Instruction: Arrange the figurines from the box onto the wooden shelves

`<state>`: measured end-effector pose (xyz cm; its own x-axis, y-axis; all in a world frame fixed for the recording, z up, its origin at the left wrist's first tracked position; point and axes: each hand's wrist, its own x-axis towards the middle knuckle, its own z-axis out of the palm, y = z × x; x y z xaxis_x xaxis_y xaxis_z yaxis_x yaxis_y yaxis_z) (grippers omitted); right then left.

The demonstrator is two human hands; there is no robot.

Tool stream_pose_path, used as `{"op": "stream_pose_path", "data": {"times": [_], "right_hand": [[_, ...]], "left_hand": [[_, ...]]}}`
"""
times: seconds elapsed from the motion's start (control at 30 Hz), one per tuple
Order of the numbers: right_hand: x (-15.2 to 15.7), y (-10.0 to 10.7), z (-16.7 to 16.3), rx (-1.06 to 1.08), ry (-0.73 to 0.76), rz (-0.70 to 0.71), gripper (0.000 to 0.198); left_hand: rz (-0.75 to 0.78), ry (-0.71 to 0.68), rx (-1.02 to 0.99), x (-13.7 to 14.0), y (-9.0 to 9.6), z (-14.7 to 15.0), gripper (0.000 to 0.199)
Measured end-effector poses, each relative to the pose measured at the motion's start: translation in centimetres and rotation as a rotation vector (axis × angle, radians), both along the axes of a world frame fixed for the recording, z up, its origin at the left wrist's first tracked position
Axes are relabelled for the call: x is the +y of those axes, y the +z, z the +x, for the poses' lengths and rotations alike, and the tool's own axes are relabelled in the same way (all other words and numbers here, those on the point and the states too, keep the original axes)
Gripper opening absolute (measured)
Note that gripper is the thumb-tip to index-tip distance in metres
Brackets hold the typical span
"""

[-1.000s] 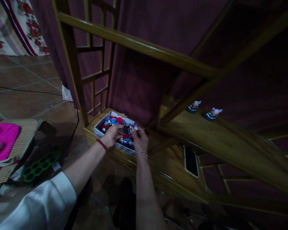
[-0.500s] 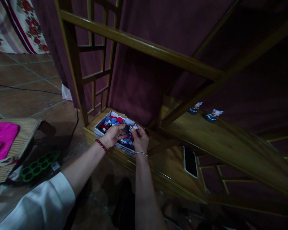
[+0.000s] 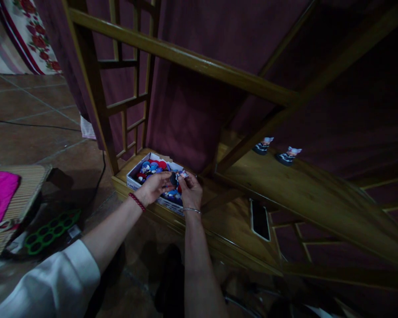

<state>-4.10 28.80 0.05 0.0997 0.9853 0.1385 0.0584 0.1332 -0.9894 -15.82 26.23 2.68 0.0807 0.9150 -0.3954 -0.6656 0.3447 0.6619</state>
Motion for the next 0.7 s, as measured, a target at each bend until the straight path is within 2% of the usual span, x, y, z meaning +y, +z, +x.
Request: {"op": "stream_pose_path", "data": {"times": [0.33,0.7], "right_hand": [[0.29,-0.6,0.14,-0.043,-0.016,0.004,0.036],[0.02,-0.01,0.12,-0.024,-0.004,0.02,0.033]], "left_hand": [[-0.006,-0.005,-0.008,0.06,-0.13,0.14,0.006],[-0.07,-0.002,-0.114,0.02,-0.07,0.13,0.01]]}}
